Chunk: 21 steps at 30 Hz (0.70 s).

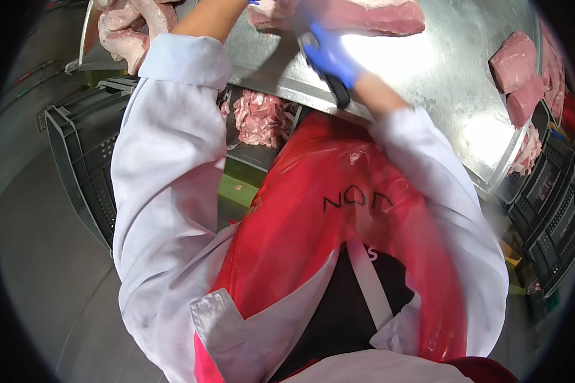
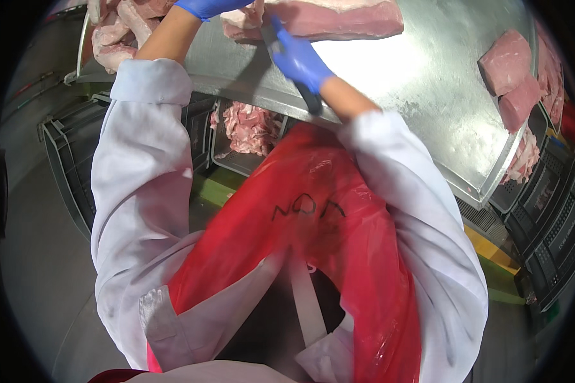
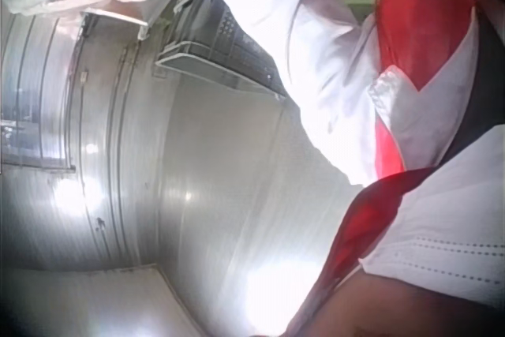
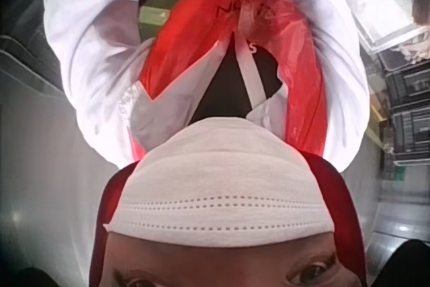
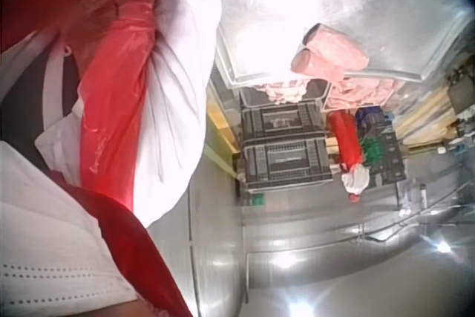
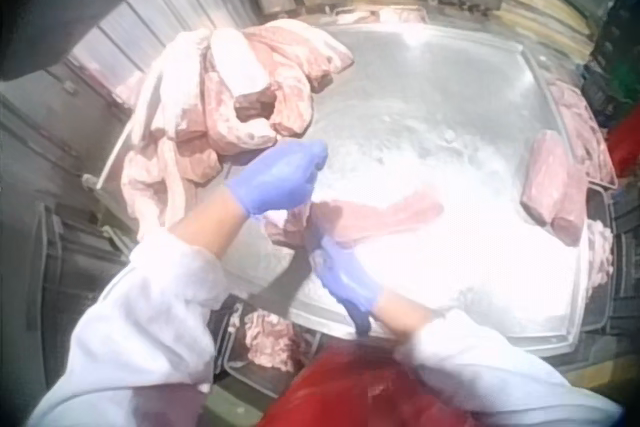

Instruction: The person uses a knife to trim fat and cut large pieces of raw meat into smaller portions on a stainless steel table. The trimmed fat is discarded into a bin, while the cut meat pieces are placed into a metal tray.

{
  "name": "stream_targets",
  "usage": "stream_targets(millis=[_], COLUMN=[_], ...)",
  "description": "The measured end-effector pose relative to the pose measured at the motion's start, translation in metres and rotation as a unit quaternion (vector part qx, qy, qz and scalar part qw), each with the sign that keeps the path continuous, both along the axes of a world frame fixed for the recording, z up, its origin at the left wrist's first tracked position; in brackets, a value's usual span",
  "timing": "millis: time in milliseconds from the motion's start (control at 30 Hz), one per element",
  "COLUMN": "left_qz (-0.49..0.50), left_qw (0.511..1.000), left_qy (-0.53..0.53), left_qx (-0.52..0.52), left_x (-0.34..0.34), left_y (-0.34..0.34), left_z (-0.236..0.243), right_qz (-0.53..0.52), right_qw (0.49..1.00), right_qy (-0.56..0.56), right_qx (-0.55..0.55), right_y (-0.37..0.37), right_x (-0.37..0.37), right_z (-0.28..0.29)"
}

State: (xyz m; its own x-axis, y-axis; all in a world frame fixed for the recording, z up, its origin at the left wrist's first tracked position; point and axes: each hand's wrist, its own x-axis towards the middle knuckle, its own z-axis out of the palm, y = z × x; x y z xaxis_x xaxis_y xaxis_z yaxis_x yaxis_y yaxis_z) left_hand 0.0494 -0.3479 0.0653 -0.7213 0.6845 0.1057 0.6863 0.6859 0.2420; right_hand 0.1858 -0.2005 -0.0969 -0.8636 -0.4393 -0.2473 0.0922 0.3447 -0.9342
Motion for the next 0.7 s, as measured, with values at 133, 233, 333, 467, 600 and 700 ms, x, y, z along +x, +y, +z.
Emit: stream_targets(millis=[133,233,333,467,600,700], left_qz=[0.031,0.001,0.008,-0.016,-0.071,0.031], left_qw=[0.999,1.0,1.0,0.997,0.991,0.999], left_qy=[-0.034,-0.016,-0.01,0.031,0.069,-0.007], left_qx=[0.008,-0.001,0.011,0.065,0.088,0.012], left_x=[0.013,0.007,0.002,0.004,-0.005,0.015], left_y=[0.006,0.026,0.023,0.03,0.043,0.049], left_z=[0.035,0.052,0.076,0.105,0.129,0.166], right_qz=[0.024,0.006,-0.013,-0.014,0.002,-0.008], right_qw=[0.999,0.991,0.986,0.985,0.984,0.927], right_qy=[-0.043,-0.133,-0.09,-0.015,-0.07,-0.143], right_qx=[-0.013,-0.027,-0.14,-0.173,-0.162,-0.347], right_y=[-0.008,-0.012,-0.016,-0.027,-0.032,-0.025], right_x=[0.003,-0.036,0.015,0.005,-0.024,0.047], right_z=[0.023,0.07,0.046,0.069,0.076,0.077])
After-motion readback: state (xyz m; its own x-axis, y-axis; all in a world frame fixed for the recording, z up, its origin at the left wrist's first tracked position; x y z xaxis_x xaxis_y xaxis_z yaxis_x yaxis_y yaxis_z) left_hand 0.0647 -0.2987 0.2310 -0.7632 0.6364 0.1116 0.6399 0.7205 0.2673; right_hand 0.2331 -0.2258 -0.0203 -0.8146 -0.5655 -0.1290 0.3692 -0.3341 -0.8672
